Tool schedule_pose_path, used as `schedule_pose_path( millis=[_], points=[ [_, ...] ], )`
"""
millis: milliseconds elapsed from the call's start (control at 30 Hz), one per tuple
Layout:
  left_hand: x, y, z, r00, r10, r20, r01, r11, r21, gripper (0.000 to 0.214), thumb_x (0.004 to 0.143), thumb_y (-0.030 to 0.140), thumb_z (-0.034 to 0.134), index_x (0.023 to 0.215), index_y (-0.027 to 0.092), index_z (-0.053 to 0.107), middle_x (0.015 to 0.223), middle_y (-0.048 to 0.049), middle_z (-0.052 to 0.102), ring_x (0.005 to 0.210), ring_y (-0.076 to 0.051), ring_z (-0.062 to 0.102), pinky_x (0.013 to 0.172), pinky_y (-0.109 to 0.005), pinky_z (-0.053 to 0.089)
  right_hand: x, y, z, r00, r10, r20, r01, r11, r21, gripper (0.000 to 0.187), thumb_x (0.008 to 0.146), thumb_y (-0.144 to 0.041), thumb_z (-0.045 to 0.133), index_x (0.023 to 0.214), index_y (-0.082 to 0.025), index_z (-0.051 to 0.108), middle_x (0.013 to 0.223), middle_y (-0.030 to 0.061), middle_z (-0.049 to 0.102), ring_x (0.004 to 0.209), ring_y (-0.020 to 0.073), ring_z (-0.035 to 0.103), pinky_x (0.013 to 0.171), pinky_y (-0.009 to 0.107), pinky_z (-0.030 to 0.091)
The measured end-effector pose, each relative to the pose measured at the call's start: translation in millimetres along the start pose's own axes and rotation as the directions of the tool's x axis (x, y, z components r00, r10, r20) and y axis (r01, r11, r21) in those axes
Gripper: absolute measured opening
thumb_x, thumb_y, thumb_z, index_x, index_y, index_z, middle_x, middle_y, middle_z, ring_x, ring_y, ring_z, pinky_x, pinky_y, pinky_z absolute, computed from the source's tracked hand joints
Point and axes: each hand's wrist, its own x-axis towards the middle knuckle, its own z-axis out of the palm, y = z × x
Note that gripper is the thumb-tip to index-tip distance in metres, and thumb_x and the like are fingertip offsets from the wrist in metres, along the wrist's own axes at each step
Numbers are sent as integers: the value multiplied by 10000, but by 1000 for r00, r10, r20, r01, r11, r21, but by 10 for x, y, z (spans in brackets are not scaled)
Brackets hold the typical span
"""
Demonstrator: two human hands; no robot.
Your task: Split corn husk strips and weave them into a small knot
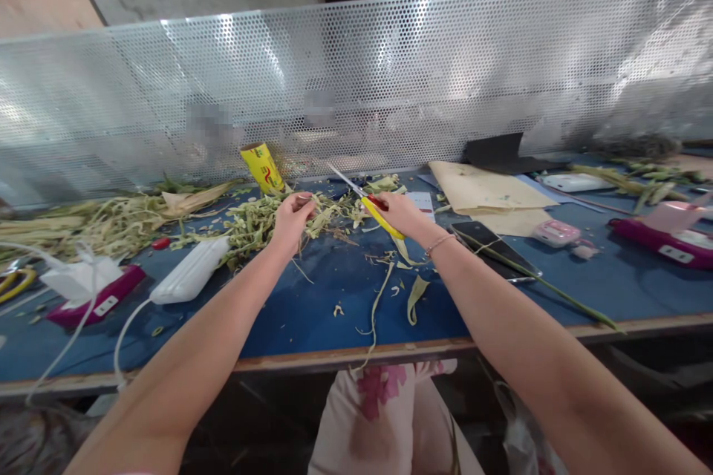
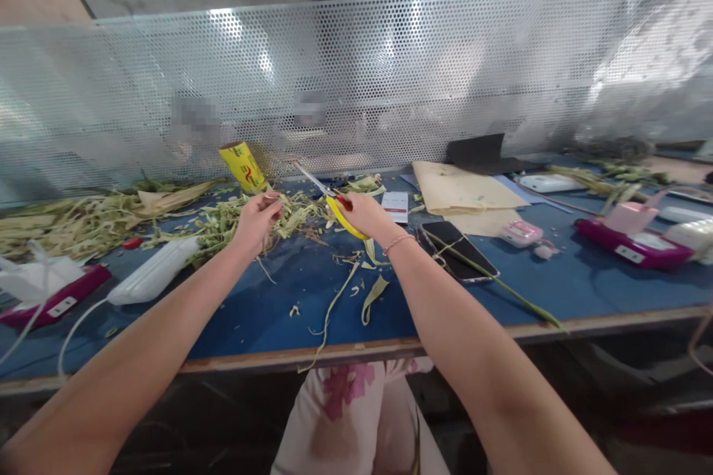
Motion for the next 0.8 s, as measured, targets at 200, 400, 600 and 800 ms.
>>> schedule_pose_path(
  millis=[200,400,600,800],
  points=[
    [27,-40,-4,997,-58,49,62,995,-80,200,587,171,659,746,157,540,550,50,511,475,-60,478,494,-203,378,-26,-64,-56,968,-17,252,-196,577,793,499,807,-640,231,647,-198,399,439,-65,316,381,71,294,485,251,383],
    [-33,5,46,988,-104,112,114,989,-90,193,581,161,687,706,149,541,558,37,525,496,-61,497,518,-206,407,-42,-66,-176,958,-73,278,-220,435,873,581,764,-710,193,635,-189,414,454,-60,295,397,68,285,408,211,322],
    [-126,92,71,922,-170,347,257,940,-222,175,606,172,683,733,167,563,706,-14,605,704,-130,607,706,-315,494,-28,-52,-120,949,-120,291,-230,369,901,530,810,-636,237,652,-175,446,450,-52,314,391,63,281,382,194,274],
    [-243,95,105,778,-157,609,316,935,-162,206,550,185,731,704,148,599,672,-38,615,826,-205,638,755,-345,496,-77,-152,-110,961,-137,242,-175,378,909,609,788,-687,137,669,-183,459,463,-49,272,438,88,302,469,222,370]
  ],
)
